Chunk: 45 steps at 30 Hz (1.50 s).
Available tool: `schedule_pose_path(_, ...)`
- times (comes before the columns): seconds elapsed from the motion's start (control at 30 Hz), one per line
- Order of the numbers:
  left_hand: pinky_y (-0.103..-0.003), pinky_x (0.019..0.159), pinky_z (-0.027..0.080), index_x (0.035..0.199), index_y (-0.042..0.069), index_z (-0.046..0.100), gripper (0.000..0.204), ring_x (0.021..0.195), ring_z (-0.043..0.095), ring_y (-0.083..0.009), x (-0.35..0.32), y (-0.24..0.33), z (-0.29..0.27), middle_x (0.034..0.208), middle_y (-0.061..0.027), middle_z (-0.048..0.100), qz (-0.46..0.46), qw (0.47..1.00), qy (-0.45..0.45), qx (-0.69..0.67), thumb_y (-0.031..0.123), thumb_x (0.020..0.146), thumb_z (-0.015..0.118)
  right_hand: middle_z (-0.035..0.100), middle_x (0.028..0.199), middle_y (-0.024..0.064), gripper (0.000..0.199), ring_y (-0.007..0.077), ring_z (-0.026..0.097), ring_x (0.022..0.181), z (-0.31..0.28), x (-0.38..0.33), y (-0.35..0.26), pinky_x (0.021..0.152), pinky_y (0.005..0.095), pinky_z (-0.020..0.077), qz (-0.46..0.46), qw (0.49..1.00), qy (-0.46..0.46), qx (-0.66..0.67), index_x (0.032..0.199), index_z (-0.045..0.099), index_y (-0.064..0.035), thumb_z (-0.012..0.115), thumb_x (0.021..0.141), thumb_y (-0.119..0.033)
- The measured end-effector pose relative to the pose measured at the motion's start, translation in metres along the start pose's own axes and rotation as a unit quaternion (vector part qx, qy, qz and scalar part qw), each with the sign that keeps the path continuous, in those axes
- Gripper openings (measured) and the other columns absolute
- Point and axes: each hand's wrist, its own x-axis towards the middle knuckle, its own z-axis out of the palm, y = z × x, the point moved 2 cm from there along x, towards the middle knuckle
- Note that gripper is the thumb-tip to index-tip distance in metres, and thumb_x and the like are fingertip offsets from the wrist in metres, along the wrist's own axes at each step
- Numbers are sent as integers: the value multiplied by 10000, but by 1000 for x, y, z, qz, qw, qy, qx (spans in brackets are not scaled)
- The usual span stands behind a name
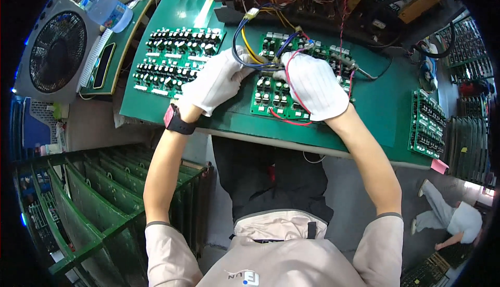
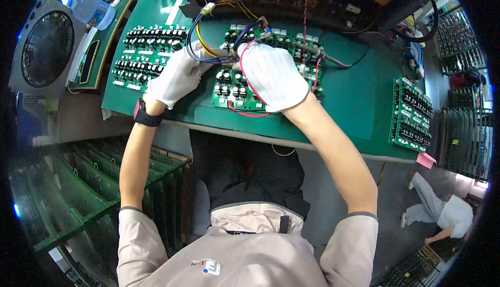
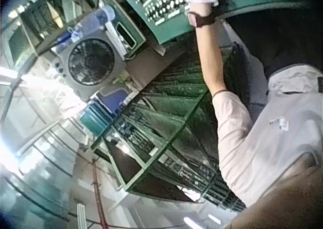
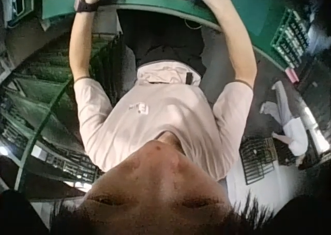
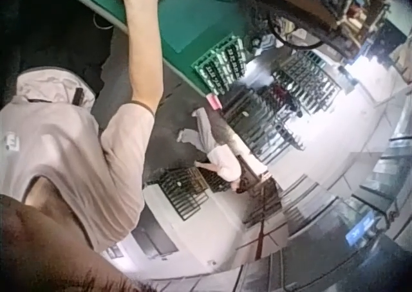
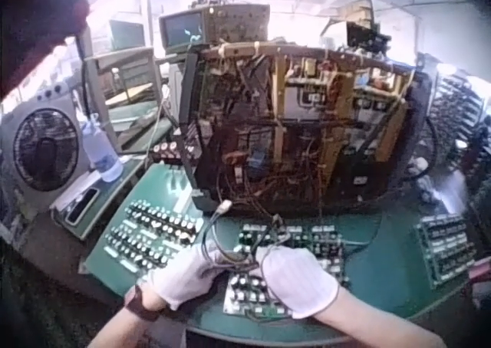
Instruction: The person assembles and connects wire harnesses to circuit boards and electronic components by hand, wearing gloves, at an electronics factory workbench.
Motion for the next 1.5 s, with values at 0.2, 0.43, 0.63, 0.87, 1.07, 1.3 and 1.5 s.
schedule_pose_path(0.2, -421, 811, 557, 1196, 93, 729, 297, 949, 698, -370, 0, 2, 7, 1045, -151, 731, -59, 998, 5, -31, 218, 931, 773, 649, 1037, 161, 397, 310, 657, 933, 8, -10, 3, 771, 412, 532, -2, 1000, -10, 14, 1241, 619, 29, 653, 913, -192)
schedule_pose_path(0.43, -425, 732, 566, 1122, 77, 747, 273, 848, 715, -378, 10, 4, 4, 933, -156, 745, -107, 992, -53, -30, 240, 909, 795, 645, 986, 156, 379, 306, 660, 881, 0, -9, -1, 735, 395, 534, -26, 998, 53, -7, 1216, 621, 36, 651, 909, -185)
schedule_pose_path(0.63, -404, 701, 571, 1033, 43, 731, 182, 854, 734, -361, 12, 13, 12, 897, -159, 744, -30, 999, 14, 22, 121, 884, 801, 632, 925, 142, 367, 307, 656, 827, 3, -10, 2, 705, 392, 531, -11, 998, 53, -14, 1198, 625, 33, 656, 900, -179)
schedule_pose_path(0.87, -405, 716, 580, 1084, 104, 784, 207, 857, 719, -343, 4, 12, 16, 1011, -129, 725, -33, 993, 11, 112, 82, 880, 757, 633, 971, 145, 407, 294, 656, 864, 3, -11, 2, 722, 390, 536, -51, 997, 64, -19, 1243, 616, 44, 652, 898, -170)
schedule_pose_path(1.07, -399, 697, 579, 1079, 135, 801, 213, 844, 717, -326, 5, 18, 15, 1012, -112, 726, -11, 993, 15, 112, 77, 880, 751, 628, 1084, 179, 449, 326, 642, 960, 7, -16, 3, 791, 411, 532, -31, 999, 30, 1, 1291, 601, 57, 647, 908, -173)
schedule_pose_path(1.3, -378, 681, 579, 1037, 107, 797, 187, 832, 728, -313, 1, 12, 16, 995, -112, 733, 5, 991, 33, 128, 36, 868, 764, 641, 1153, 186, 447, 326, 639, 1023, 4, -18, -1, 852, 405, 521, -56, 994, 88, -20, 1294, 603, 62, 644, 927, -190)
schedule_pose_path(1.5, -375, 708, 583, 1044, 86, 786, 177, 852, 736, -315, 0, 10, 19, 977, -119, 744, -15, 993, 27, 117, 18, 885, 746, 635, 1185, 175, 475, 317, 636, 1045, 7, -20, 0, 867, 413, 519, -56, 993, 103, -1, 1312, 599, 54, 666, 891, -156)
